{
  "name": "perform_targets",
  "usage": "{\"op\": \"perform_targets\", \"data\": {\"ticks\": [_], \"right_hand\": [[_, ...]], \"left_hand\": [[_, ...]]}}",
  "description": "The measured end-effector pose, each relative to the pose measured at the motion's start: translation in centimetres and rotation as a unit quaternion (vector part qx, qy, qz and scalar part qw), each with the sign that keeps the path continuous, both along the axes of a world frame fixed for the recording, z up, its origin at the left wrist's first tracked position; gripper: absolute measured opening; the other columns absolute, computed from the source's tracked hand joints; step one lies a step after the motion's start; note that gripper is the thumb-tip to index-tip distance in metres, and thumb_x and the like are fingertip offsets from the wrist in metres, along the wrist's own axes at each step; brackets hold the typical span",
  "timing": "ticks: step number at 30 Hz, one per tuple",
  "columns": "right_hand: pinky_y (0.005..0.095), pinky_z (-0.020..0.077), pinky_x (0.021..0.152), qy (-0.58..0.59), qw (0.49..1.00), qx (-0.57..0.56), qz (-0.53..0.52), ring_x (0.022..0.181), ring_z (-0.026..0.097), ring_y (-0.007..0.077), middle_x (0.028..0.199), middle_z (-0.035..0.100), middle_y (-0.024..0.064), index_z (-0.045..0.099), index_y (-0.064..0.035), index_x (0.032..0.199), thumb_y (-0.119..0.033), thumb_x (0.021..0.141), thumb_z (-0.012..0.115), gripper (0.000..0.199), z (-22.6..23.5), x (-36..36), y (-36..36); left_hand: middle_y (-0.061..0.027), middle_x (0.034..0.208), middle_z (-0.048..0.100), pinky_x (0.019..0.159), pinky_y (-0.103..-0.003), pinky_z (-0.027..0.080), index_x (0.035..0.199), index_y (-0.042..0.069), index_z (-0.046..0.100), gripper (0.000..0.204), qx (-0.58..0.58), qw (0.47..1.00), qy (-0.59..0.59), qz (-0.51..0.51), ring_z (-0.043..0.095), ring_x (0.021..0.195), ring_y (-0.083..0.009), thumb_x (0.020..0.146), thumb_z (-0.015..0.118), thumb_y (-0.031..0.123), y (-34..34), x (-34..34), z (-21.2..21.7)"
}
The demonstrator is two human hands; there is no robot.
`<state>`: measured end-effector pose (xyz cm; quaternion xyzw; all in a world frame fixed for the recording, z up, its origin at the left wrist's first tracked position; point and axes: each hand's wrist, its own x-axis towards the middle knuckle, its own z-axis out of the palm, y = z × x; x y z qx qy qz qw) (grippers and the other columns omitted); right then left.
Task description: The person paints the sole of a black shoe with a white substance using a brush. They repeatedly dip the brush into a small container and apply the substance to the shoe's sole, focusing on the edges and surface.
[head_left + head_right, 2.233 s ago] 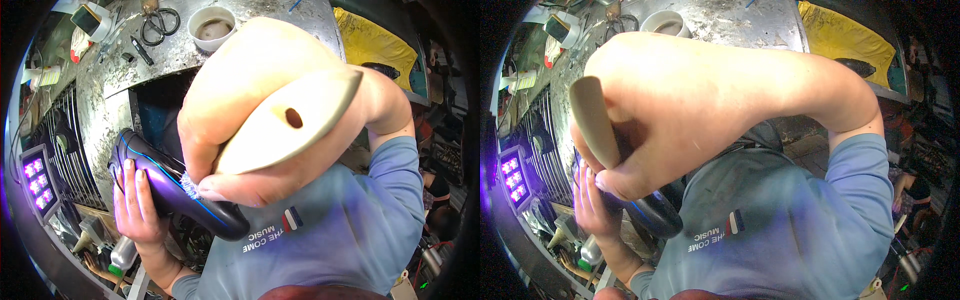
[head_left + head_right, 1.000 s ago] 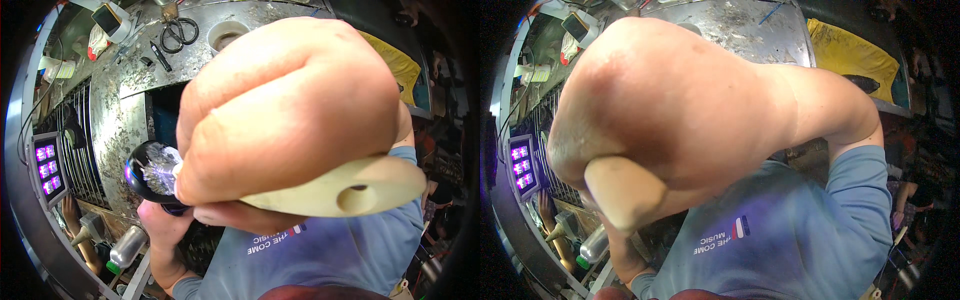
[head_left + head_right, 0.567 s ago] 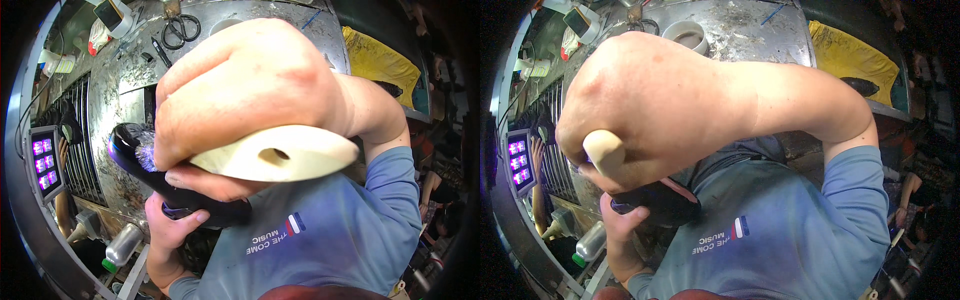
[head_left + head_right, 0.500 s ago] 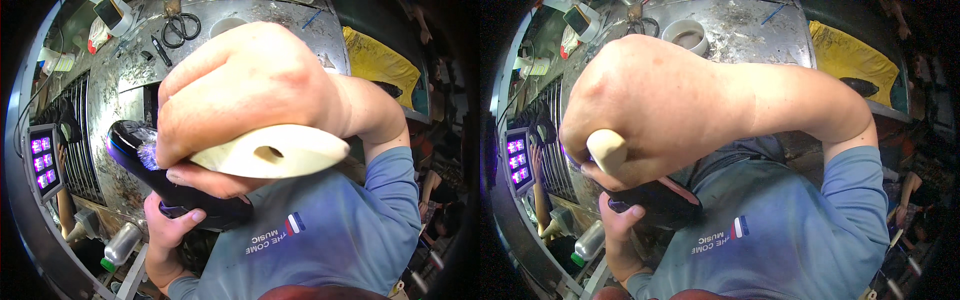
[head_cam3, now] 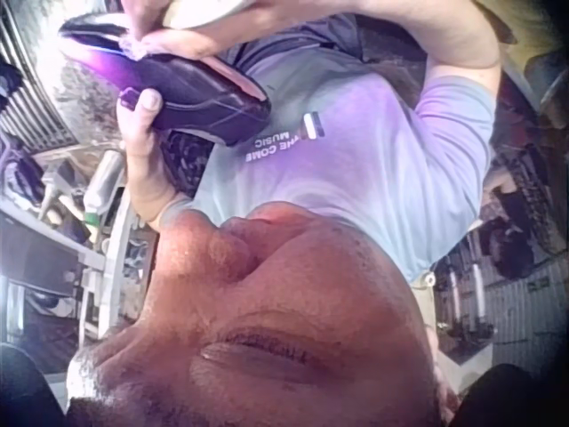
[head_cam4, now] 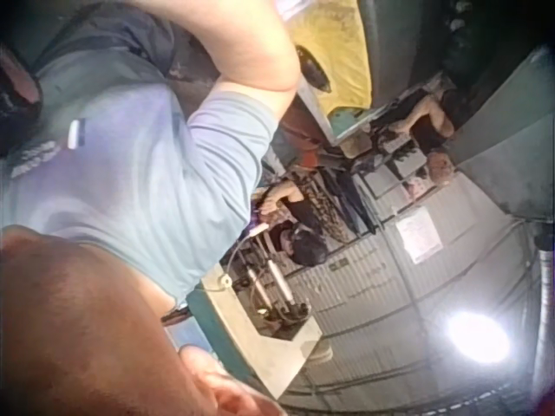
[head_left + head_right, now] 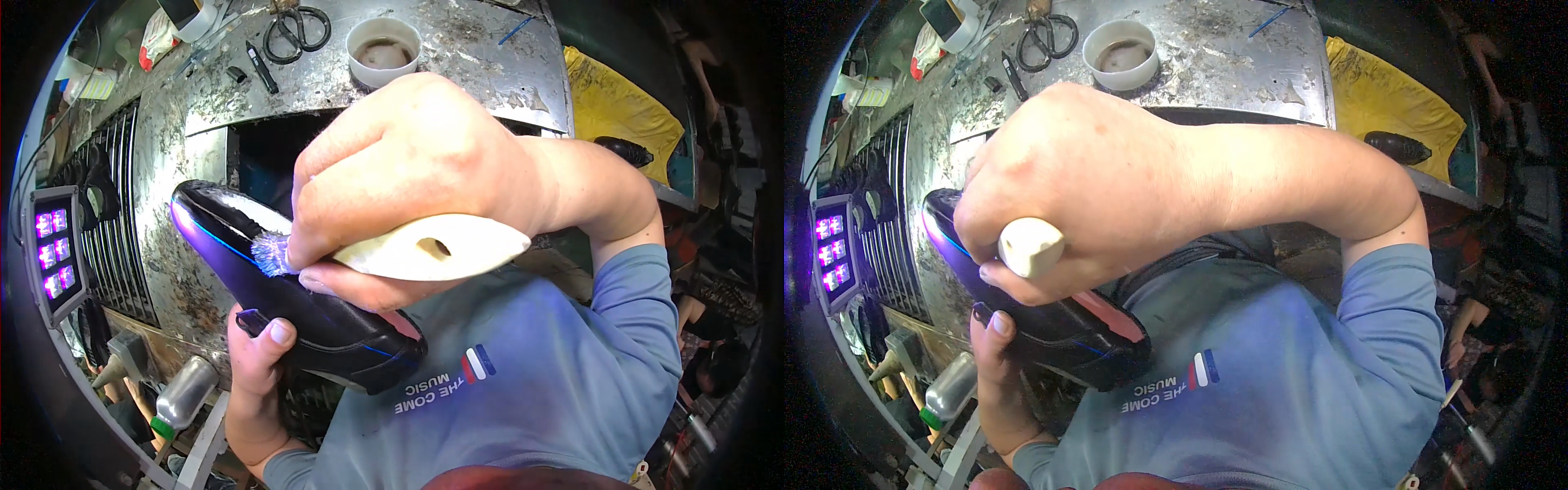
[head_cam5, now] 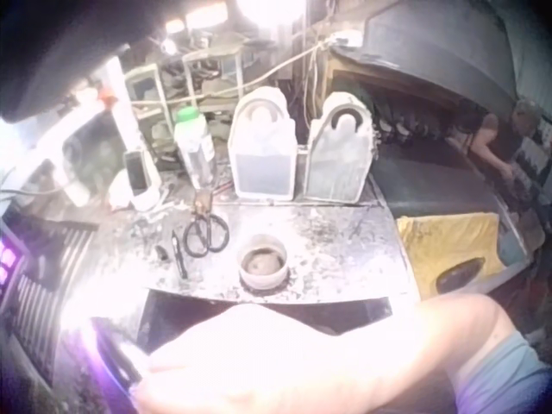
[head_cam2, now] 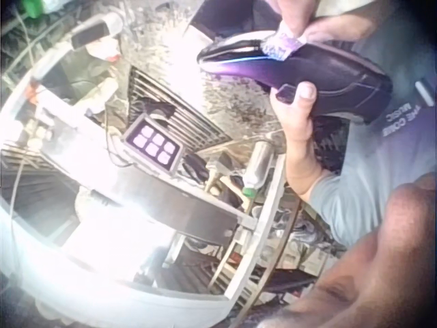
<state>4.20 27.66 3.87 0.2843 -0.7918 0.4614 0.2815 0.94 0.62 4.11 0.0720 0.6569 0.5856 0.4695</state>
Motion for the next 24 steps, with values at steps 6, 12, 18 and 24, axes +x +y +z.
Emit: {"op": "perform_targets", "data": {"ticks": [6,12,18,24], "right_hand": [[0.0412,0.0519,0.057,-0.041,0.999,-0.002,0.02,0.064,0.063,0.0306,0.066,0.06,0.007,0.063,-0.0111,0.071,-0.026,0.076,0.071,0.017,-0.2,0.6,-0.1],[0.0371,0.0545,0.062,-0.086,0.994,-0.055,0.035,0.07,0.068,0.0283,0.074,0.068,0.0075,0.07,-0.0099,0.078,-0.025,0.08,0.075,0.016,-0.4,0.8,0.8],[0.0302,0.0551,0.069,-0.102,0.982,0.038,-0.152,0.077,0.07,0.0196,0.09,0.074,0.0085,0.075,-0.005,0.106,-0.017,0.089,0.073,0.021,-0.9,-1.2,9.6],[0.0365,0.0568,0.075,-0.245,0.867,0.255,-0.351,0.083,0.072,0.0253,0.09,0.074,0.0087,0.076,-0.0152,0.1,-0.038,0.084,0.074,0.028,-6.1,-2.9,12.9]], "left_hand": [[-0.0185,0.134,0.058,0.102,-0.04,0.049,0.142,-0.005,0.043,0.079,0.038,0.999,-0.009,0.022,0.061,0.119,-0.0279,0.09,0.064,0.05,0.4,0.2,-0.3],[-0.0183,0.124,0.062,0.096,-0.038,0.053,0.135,-0.008,0.047,0.073,0.055,0.991,-0.036,0.114,0.065,0.11,-0.0275,0.087,0.072,0.041,0.6,0.2,-1.1],[-0.0176,0.124,0.062,0.094,-0.041,0.054,0.138,-0.007,0.044,0.072,0.106,0.981,-0.049,0.152,0.065,0.109,-0.0281,0.09,0.071,0.04,-3.5,0.5,-5.5],[-0.0173,0.127,0.063,0.094,-0.046,0.055,0.14,0.0,0.047,0.057,0.165,0.975,-0.045,0.144,0.067,0.109,-0.0304,0.102,0.05,0.042,-4.3,1.1,-7.4]]}}
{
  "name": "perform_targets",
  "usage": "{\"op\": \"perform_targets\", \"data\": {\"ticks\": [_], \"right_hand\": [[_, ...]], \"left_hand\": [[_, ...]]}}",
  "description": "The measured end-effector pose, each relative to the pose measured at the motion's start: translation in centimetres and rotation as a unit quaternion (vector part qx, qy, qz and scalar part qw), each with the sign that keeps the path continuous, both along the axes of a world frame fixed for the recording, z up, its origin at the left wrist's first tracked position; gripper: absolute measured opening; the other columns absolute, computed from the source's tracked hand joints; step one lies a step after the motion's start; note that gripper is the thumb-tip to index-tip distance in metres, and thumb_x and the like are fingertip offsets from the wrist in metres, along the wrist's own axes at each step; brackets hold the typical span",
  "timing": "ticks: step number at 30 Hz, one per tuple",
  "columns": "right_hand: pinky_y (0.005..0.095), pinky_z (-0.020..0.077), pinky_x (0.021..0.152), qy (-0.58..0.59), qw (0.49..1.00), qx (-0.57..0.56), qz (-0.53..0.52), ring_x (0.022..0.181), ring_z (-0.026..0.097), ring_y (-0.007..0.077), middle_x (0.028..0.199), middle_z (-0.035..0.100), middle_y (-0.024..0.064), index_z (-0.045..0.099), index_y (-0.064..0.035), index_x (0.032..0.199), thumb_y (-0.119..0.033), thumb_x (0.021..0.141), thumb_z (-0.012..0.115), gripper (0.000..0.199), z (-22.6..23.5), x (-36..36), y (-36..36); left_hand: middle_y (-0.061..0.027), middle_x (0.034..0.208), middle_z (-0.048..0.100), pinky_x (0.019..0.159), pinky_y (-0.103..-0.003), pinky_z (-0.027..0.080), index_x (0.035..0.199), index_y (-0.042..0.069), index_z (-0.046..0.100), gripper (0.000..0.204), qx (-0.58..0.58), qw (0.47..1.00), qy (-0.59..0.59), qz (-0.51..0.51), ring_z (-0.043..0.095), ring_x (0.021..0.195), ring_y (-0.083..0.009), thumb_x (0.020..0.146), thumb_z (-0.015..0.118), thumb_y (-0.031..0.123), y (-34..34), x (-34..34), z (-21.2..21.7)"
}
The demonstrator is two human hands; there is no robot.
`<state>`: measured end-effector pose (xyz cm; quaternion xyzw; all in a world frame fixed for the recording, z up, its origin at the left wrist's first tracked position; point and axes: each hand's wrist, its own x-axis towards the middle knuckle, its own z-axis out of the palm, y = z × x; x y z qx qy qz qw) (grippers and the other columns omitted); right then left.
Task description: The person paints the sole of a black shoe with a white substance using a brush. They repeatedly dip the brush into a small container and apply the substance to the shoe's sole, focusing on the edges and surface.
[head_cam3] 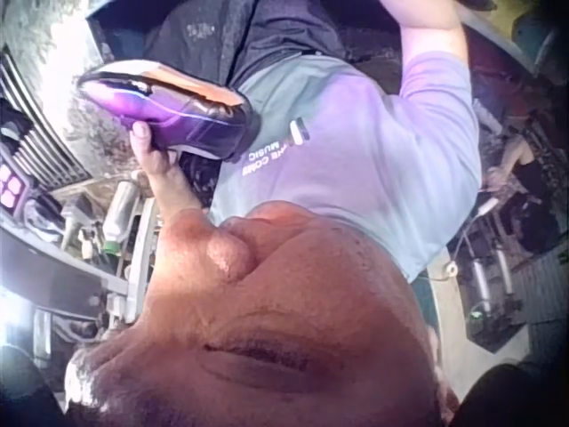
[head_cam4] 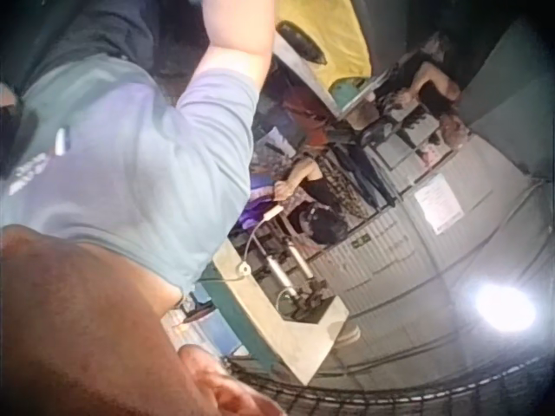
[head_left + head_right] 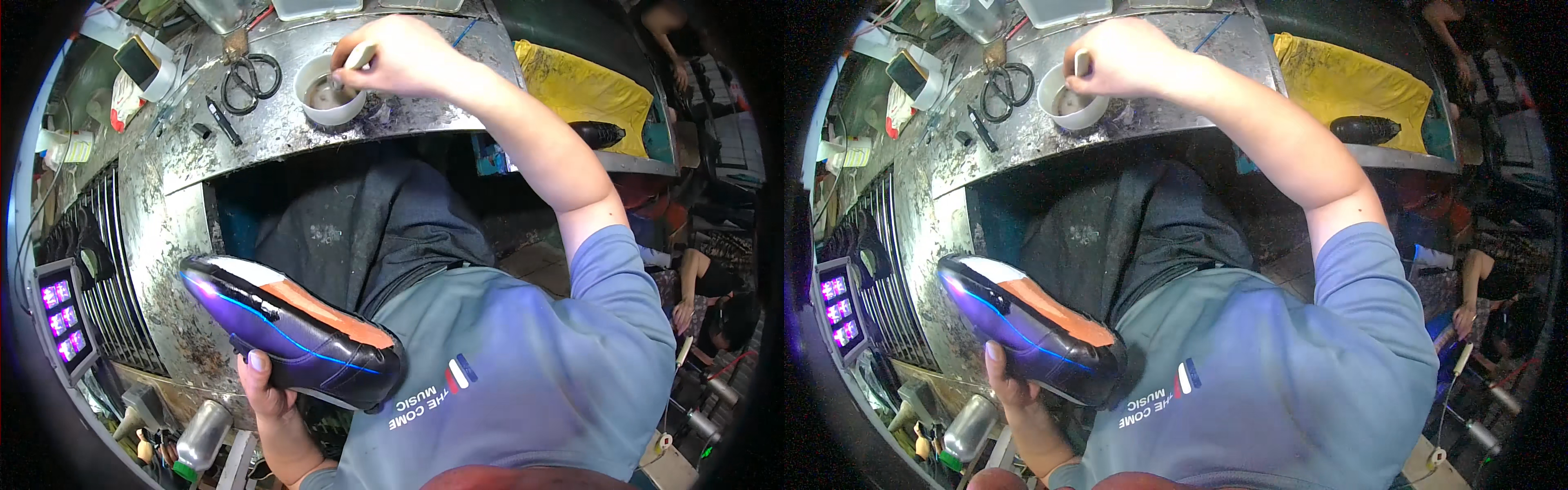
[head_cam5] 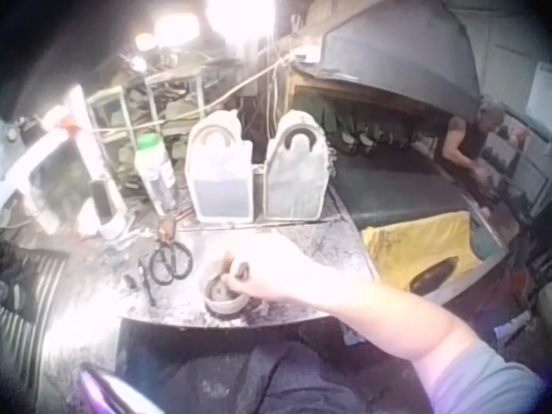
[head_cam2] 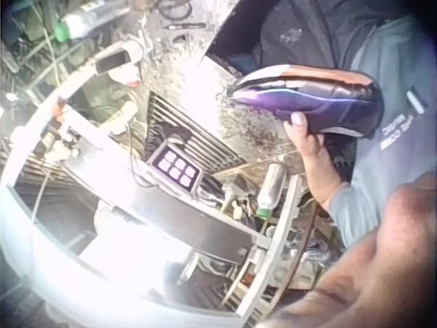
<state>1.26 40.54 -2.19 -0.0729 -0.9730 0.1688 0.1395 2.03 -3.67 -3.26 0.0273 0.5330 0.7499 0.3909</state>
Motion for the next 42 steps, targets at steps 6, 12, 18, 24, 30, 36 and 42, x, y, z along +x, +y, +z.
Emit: {"op": "perform_targets", "data": {"ticks": [6,12,18,24,30,36,42], "right_hand": [[0.0388,0.0567,0.072,0.052,0.998,0.043,0.01,0.081,0.071,0.0275,0.085,0.073,0.0075,0.076,-0.017,0.095,-0.037,0.084,0.073,0.023,-2.0,-0.8,-0.2],[0.0342,0.0562,0.073,0.205,0.977,0.005,0.063,0.084,0.071,0.0243,0.091,0.074,0.0057,0.076,-0.0139,0.096,-0.03,0.084,0.077,0.02,0.1,0.7,-0.9],[0.0323,0.0565,0.073,0.173,0.973,-0.115,0.102,0.082,0.072,0.023,0.092,0.075,0.0077,0.076,-0.0092,0.1,-0.023,0.084,0.078,0.02,0.1,1.4,-1.1],[0.0345,0.0562,0.072,0.21,0.884,-0.307,0.282,0.077,0.071,0.0262,0.083,0.073,0.0074,0.076,-0.011,0.091,-0.027,0.08,0.08,0.02,3.9,2.7,-7.2],[0.0409,0.0542,0.067,0.23,0.848,-0.334,0.342,0.072,0.069,0.0289,0.073,0.069,0.0064,0.072,-0.0138,0.084,-0.027,0.075,0.078,0.017,4.4,2.8,-11.1],[0.0428,0.0539,0.065,0.202,0.869,-0.293,0.344,0.07,0.067,0.0311,0.069,0.065,0.0079,0.071,-0.013,0.078,-0.025,0.072,0.076,0.014,5.1,3.2,-11.6],[0.0443,0.0518,0.06,0.153,0.861,-0.301,0.38,0.067,0.064,0.033,0.065,0.061,0.0101,0.067,-0.0102,0.071,-0.022,0.068,0.075,0.014,5.3,4.0,-11.6]], "left_hand": [[-0.0161,0.128,0.062,0.097,-0.046,0.053,0.142,0.002,0.045,0.057,0.011,1.0,-0.026,0.004,0.065,0.111,-0.0289,0.104,0.045,0.045,0.8,0.1,0.5],[-0.0151,0.131,0.061,0.1,-0.045,0.051,0.142,0.003,0.045,0.055,-0.004,1.0,0.012,0.013,0.063,0.115,-0.0282,0.105,0.045,0.042,1.6,0.1,1.3],[-0.0188,0.124,0.063,0.098,-0.041,0.052,0.137,-0.007,0.046,0.064,-0.055,0.997,0.034,0.049,0.065,0.111,-0.0277,0.097,0.059,0.042,3.1,0.5,2.8],[-0.0172,0.128,0.061,0.1,-0.043,0.049,0.138,-0.003,0.047,0.055,-0.077,0.991,0.103,-0.023,0.062,0.115,-0.0268,0.103,0.049,0.038,3.3,0.3,4.0],[-0.0162,0.125,0.062,0.097,-0.041,0.05,0.136,-0.004,0.049,0.054,-0.106,0.983,0.126,-0.087,0.063,0.112,-0.0256,0.102,0.051,0.038,4.2,-0.3,4.8],[-0.0152,0.122,0.064,0.094,-0.039,0.05,0.134,-0.004,0.051,0.053,-0.137,0.979,0.127,-0.085,0.064,0.109,-0.0244,0.101,0.053,0.038,4.2,-0.3,5.1],[-0.0131,0.115,0.065,0.088,-0.035,0.051,0.13,-0.005,0.054,0.053,-0.192,0.971,0.144,0.007,0.065,0.103,-0.0214,0.099,0.058,0.038,3.6,0.2,4.9]]}}
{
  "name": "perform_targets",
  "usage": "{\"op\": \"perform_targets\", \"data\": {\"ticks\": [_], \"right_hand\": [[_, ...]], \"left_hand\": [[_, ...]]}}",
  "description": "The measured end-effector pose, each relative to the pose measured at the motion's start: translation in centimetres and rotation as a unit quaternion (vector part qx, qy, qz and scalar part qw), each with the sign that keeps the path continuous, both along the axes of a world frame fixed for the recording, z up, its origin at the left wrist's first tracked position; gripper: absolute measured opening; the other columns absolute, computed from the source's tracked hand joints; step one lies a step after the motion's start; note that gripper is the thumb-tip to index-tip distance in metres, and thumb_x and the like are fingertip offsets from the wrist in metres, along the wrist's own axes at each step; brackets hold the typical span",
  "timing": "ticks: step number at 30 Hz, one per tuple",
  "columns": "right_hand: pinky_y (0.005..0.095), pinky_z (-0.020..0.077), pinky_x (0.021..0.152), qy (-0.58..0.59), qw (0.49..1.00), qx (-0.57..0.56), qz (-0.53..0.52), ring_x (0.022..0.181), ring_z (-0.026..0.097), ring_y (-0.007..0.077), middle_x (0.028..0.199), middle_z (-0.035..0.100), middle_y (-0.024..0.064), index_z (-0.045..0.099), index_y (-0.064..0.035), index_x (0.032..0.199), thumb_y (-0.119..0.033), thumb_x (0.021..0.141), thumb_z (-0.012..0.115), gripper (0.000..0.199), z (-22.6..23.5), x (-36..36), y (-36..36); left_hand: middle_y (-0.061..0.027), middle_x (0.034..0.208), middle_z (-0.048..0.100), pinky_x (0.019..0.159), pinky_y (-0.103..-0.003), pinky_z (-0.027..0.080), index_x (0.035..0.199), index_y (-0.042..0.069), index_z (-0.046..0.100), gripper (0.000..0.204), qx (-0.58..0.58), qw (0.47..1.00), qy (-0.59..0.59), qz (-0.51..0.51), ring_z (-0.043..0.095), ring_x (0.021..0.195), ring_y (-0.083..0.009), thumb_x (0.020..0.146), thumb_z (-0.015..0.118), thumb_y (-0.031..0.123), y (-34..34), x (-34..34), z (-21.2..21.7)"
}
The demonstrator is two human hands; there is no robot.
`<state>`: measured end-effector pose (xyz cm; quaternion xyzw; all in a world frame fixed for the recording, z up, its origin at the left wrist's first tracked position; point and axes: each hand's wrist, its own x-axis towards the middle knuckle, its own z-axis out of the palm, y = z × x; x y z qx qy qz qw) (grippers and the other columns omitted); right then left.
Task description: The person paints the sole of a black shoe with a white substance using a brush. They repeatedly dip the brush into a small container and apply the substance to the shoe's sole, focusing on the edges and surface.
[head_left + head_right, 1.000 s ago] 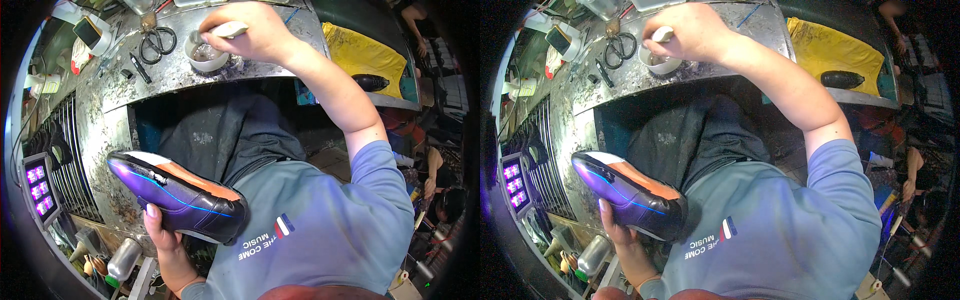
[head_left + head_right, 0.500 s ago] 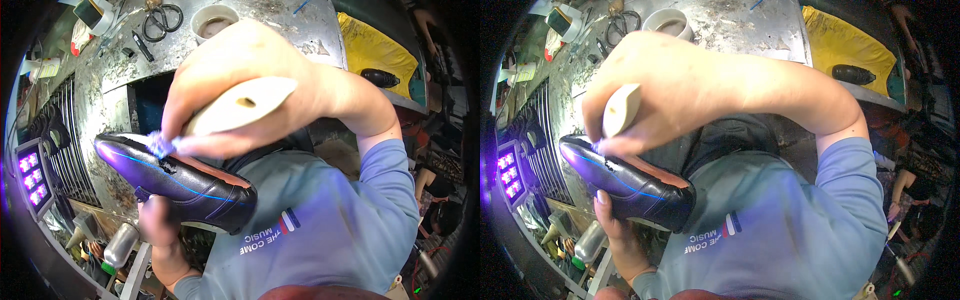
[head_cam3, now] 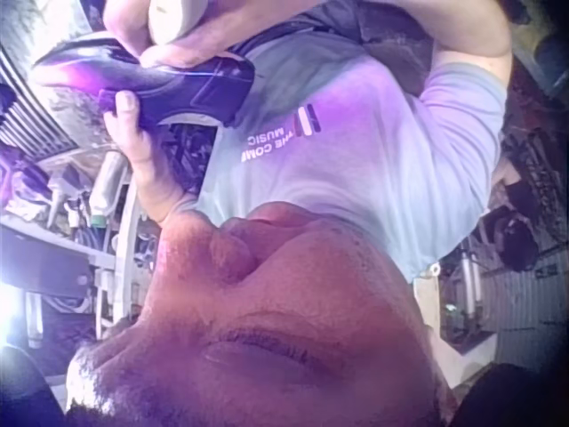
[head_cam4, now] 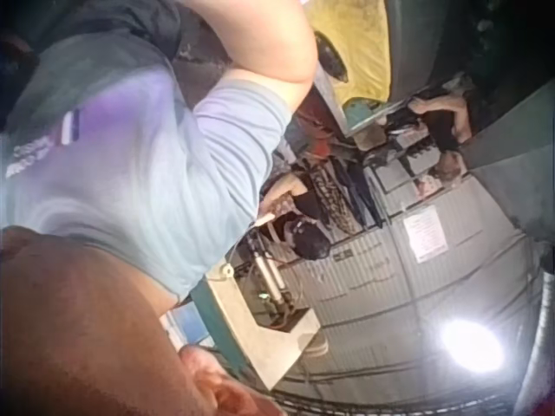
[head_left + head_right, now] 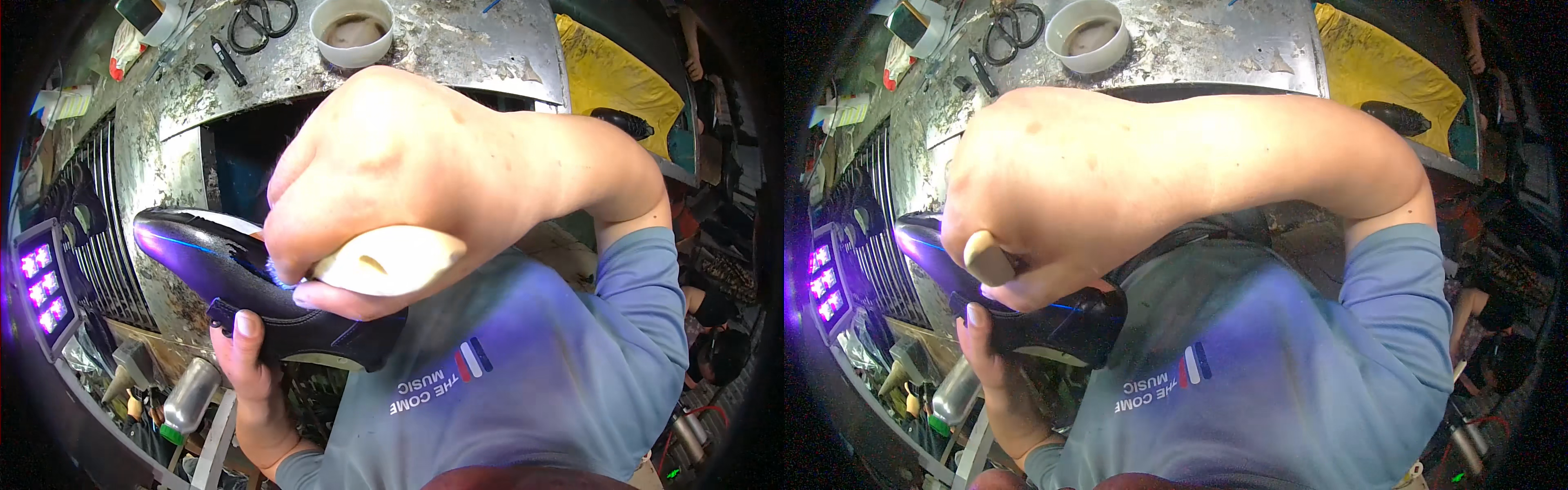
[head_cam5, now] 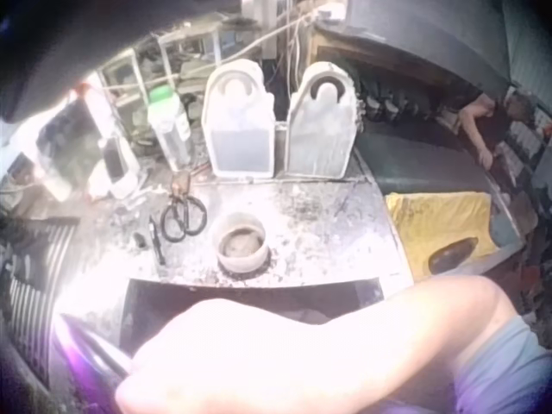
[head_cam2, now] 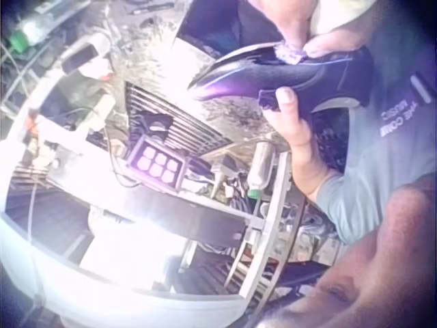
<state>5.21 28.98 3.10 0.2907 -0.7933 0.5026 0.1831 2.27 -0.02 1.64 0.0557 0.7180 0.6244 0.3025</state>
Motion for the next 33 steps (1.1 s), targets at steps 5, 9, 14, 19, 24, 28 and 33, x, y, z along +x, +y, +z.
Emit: {"op": "perform_targets", "data": {"ticks": [5,9,14,19,24,28,33], "right_hand": [[0.0444,0.0502,0.059,-0.021,0.998,-0.003,0.054,0.065,0.062,0.034,0.065,0.061,0.0114,0.066,-0.0077,0.07,-0.019,0.068,0.075,0.014,0.5,0.1,0.2],[0.0448,0.0488,0.057,-0.035,0.995,0.007,0.091,0.064,0.06,0.0357,0.064,0.058,0.0123,0.061,-0.0053,0.069,-0.016,0.071,0.073,0.016,1.2,0.2,0.4],[0.046,0.0465,0.053,-0.031,0.992,0.001,0.119,0.065,0.059,0.0365,0.066,0.054,0.0114,0.051,-0.0046,0.07,-0.012,0.074,0.072,0.023,1.1,0.5,0.6],[0.0463,0.0468,0.054,-0.037,0.99,0.004,0.139,0.065,0.059,0.0371,0.067,0.054,0.0118,0.051,-0.0043,0.071,-0.014,0.074,0.073,0.024,0.8,0.6,0.8],[0.0436,0.0501,0.062,-0.074,0.988,0.037,0.129,0.067,0.06,0.0375,0.069,0.062,0.0172,0.065,-0.0014,0.072,-0.014,0.071,0.071,0.014,2.1,0.7,1.3],[0.0457,0.0473,0.055,-0.002,0.993,-0.007,0.12,0.063,0.058,0.0383,0.067,0.055,0.0138,0.055,-0.0031,0.073,-0.017,0.073,0.073,0.023,0.7,1.0,1.0],[0.0454,0.0476,0.051,0.018,0.988,-0.028,0.151,0.06,0.057,0.0384,0.067,0.054,0.0121,0.055,-0.0036,0.079,-0.017,0.078,0.073,0.022,0.3,1.0,1.4]], "left_hand": [[-0.0129,0.114,0.065,0.088,-0.035,0.052,0.126,-0.004,0.055,0.043,-0.002,1.0,0.03,0.005,0.065,0.102,-0.0207,0.099,0.058,0.029,-0.7,-0.3,-0.5],[-0.0115,0.11,0.065,0.088,-0.035,0.052,0.119,-0.003,0.058,0.032,0.013,1.0,0.013,0.02,0.065,0.1,-0.02,0.1,0.056,0.023,-1.3,-0.4,-1.1],[-0.0105,0.108,0.065,0.087,-0.034,0.052,0.118,-0.002,0.059,0.037,0.0,0.998,0.007,0.061,0.065,0.099,-0.0196,0.102,0.055,0.031,-0.8,-0.2,-1.0],[-0.0107,0.112,0.065,0.089,-0.035,0.051,0.122,-0.002,0.057,0.043,0.009,0.998,-0.021,0.055,0.065,0.102,-0.0202,0.105,0.05,0.036,-1.4,-0.4,-1.5],[-0.013,0.121,0.063,0.094,-0.037,0.05,0.127,-0.003,0.055,0.041,0.054,0.997,-0.011,0.051,0.062,0.108,-0.0212,0.106,0.046,0.031,-3.0,-0.4,-3.1],[-0.0127,0.119,0.062,0.094,-0.036,0.05,0.124,-0.004,0.055,0.037,0.082,0.994,-0.032,0.06,0.062,0.107,-0.0224,0.104,0.046,0.025,-2.5,-0.5,-3.1],[-0.0102,0.104,0.06,0.088,-0.035,0.051,0.113,-0.003,0.055,0.027,0.128,0.986,-0.063,0.091,0.062,0.097,-0.0212,0.103,0.046,0.02,-2.1,-0.2,-3.3]]}}
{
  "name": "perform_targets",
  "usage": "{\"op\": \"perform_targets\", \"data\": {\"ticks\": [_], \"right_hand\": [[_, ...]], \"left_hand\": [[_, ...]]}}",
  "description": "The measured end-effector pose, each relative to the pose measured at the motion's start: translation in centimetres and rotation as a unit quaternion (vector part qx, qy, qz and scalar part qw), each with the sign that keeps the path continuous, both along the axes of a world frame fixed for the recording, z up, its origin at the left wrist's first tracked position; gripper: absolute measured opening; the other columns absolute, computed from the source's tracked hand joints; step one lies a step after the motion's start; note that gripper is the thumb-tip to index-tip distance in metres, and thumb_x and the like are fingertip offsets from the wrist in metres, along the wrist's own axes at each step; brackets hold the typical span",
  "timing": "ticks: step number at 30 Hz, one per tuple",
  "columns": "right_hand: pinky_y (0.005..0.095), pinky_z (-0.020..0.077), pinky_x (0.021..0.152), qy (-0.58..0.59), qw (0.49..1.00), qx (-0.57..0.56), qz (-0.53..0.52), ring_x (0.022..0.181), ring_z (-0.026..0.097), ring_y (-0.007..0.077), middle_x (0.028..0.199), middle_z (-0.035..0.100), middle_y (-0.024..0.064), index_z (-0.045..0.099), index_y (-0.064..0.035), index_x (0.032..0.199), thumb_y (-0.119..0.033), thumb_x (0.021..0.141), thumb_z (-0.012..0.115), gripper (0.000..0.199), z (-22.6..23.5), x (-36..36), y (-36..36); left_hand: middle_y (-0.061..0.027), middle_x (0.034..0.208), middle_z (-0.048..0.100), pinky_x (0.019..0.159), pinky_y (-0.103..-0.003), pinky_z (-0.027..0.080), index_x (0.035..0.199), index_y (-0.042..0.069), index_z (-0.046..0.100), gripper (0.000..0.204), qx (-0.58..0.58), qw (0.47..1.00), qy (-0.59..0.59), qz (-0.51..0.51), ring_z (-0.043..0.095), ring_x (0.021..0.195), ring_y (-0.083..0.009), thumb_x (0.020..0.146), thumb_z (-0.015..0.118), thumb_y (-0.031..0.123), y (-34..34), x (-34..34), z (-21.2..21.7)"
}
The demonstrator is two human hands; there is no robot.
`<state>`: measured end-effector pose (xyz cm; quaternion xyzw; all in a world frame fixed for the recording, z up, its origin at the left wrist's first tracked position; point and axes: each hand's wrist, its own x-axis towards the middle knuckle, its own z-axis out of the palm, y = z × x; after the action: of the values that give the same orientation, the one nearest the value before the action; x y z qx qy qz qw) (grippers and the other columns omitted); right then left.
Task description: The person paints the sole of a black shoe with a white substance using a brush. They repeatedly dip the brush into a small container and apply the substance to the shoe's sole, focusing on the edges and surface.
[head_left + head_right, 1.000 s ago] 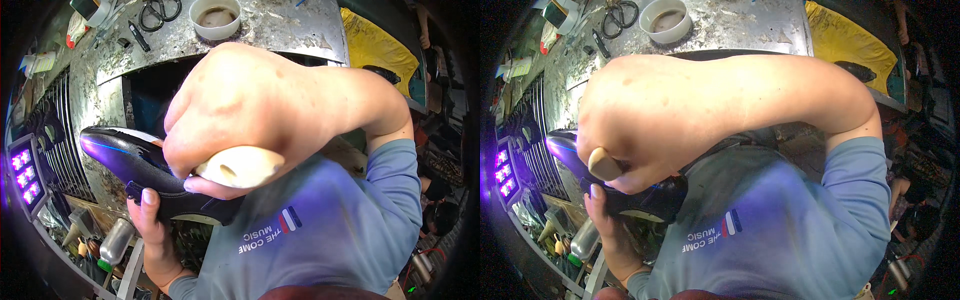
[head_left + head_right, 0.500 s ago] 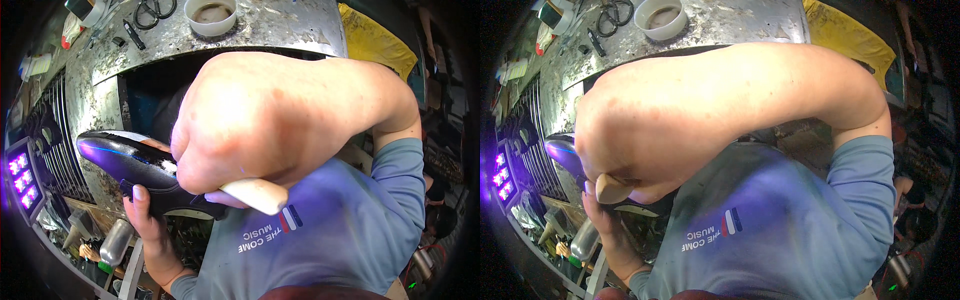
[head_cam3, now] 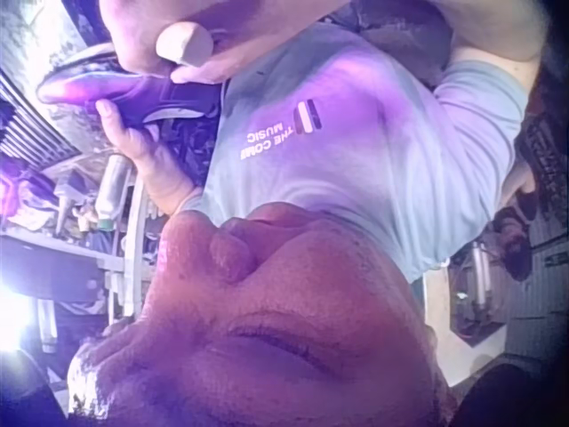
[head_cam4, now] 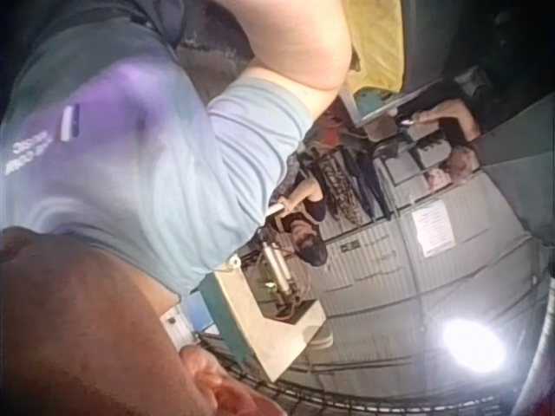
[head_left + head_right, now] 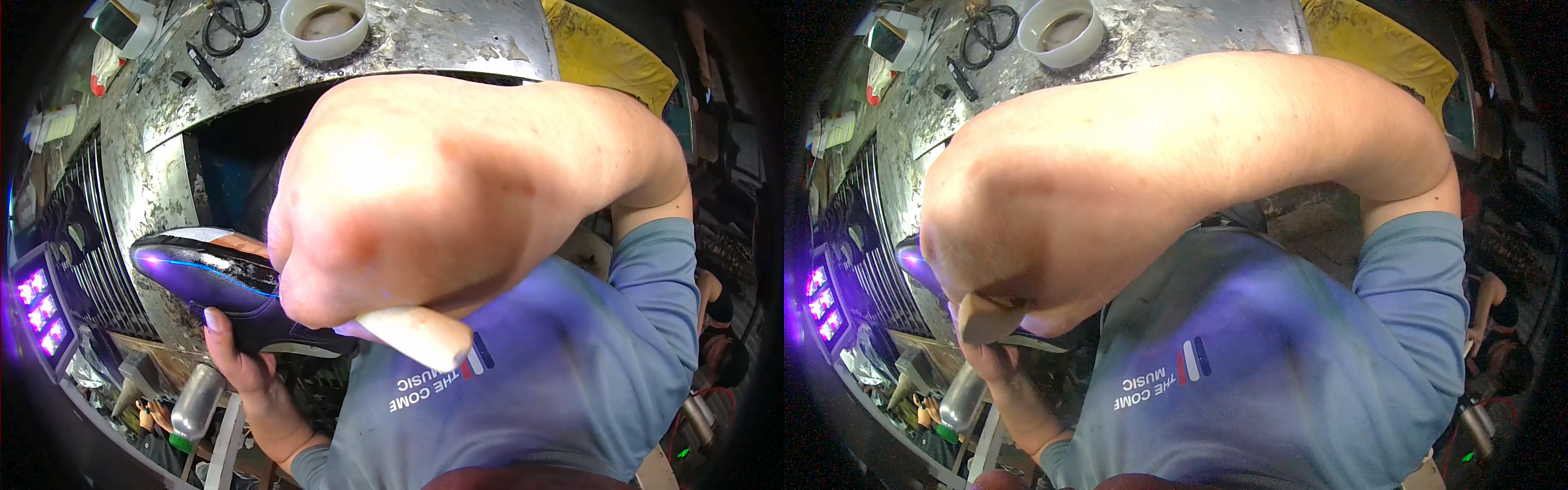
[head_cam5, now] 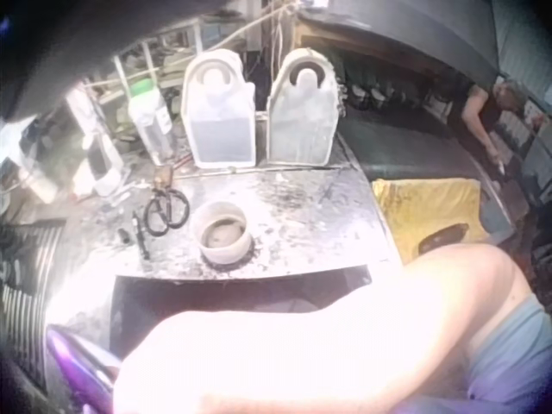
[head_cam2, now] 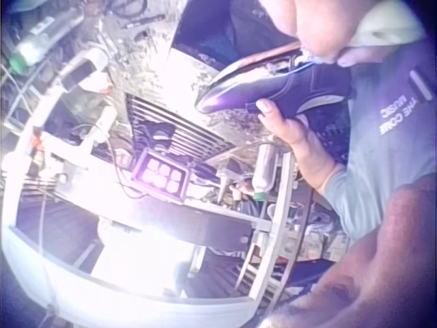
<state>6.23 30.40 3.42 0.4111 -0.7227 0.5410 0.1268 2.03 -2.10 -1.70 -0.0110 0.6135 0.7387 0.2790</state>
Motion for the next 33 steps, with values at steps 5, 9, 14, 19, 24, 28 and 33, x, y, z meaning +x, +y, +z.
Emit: {"op": "perform_targets", "data": {"ticks": [5,9,14,19,24,28,33], "right_hand": [[0.0431,0.0496,0.052,0.055,0.996,-0.056,-0.052,0.06,0.058,0.0368,0.07,0.059,0.0123,0.058,-0.0022,0.081,-0.012,0.082,0.07,0.015,-0.3,0.3,-0.2],[0.04,0.0521,0.055,-0.007,0.996,-0.087,-0.023,0.062,0.061,0.0352,0.073,0.061,0.0133,0.061,-0.0013,0.082,-0.009,0.084,0.068,0.011,-0.2,0.7,0.0],[0.0399,0.0528,0.058,-0.048,0.998,-0.032,-0.012,0.065,0.062,0.0344,0.074,0.062,0.0131,0.063,-0.0027,0.084,-0.012,0.084,0.069,0.011,-0.1,1.0,0.5],[0.0398,0.0535,0.06,-0.058,0.998,0.0,-0.021,0.068,0.064,0.0337,0.076,0.064,0.0129,0.065,-0.0041,0.085,-0.015,0.083,0.069,0.012,0.2,1.3,0.8],[0.0397,0.0542,0.063,-0.058,0.998,0.017,-0.035,0.071,0.066,0.0329,0.077,0.066,0.0127,0.067,-0.0055,0.087,-0.018,0.083,0.07,0.013,0.5,1.6,0.5],[0.0397,0.0548,0.065,-0.059,0.997,0.023,-0.05,0.073,0.067,0.0323,0.078,0.067,0.0125,0.069,-0.0066,0.088,-0.02,0.083,0.071,0.015,0.8,1.6,0.8],[0.0396,0.0554,0.067,-0.048,0.992,0.025,-0.116,0.076,0.068,0.0316,0.08,0.069,0.0123,0.071,-0.008,0.09,-0.023,0.083,0.071,0.017,0.7,0.2,1.9]], "left_hand": [[-0.0104,0.095,0.059,0.083,-0.036,0.051,0.096,0.002,0.053,0.018,0.013,0.999,-0.025,0.029,0.061,0.09,-0.0212,0.098,0.052,0.02,-0.4,0.0,-1.0],[-0.0136,0.131,0.057,0.105,-0.046,0.043,0.136,0.003,0.046,0.05,0.037,0.998,-0.059,-0.011,0.058,0.119,-0.0273,0.103,0.047,0.041,-2.4,-0.5,-2.7],[-0.015,0.141,0.055,0.111,-0.049,0.04,0.146,0.004,0.043,0.061,0.108,0.987,-0.121,0.013,0.055,0.128,-0.0299,0.104,0.045,0.048,-2.2,-0.2,-3.6],[-0.016,0.144,0.053,0.113,-0.05,0.039,0.148,0.004,0.041,0.065,0.163,0.968,-0.186,0.049,0.053,0.131,-0.0316,0.103,0.044,0.051,-0.3,0.3,-3.3],[-0.0164,0.146,0.051,0.115,-0.052,0.036,0.15,0.005,0.037,0.069,0.21,0.952,-0.222,0.034,0.05,0.133,-0.0337,0.103,0.04,0.056,1.1,1.4,-3.2],[-0.0165,0.146,0.051,0.115,-0.052,0.035,0.15,0.006,0.038,0.069,0.269,0.932,-0.242,0.006,0.05,0.133,-0.034,0.103,0.039,0.056,1.3,2.0,-3.9],[-0.0164,0.121,0.066,0.089,-0.041,0.057,0.13,0.002,0.057,0.043,-0.182,0.961,0.206,-0.03,0.068,0.103,-0.0297,0.102,0.05,0.034,3.0,3.7,-5.6]]}}
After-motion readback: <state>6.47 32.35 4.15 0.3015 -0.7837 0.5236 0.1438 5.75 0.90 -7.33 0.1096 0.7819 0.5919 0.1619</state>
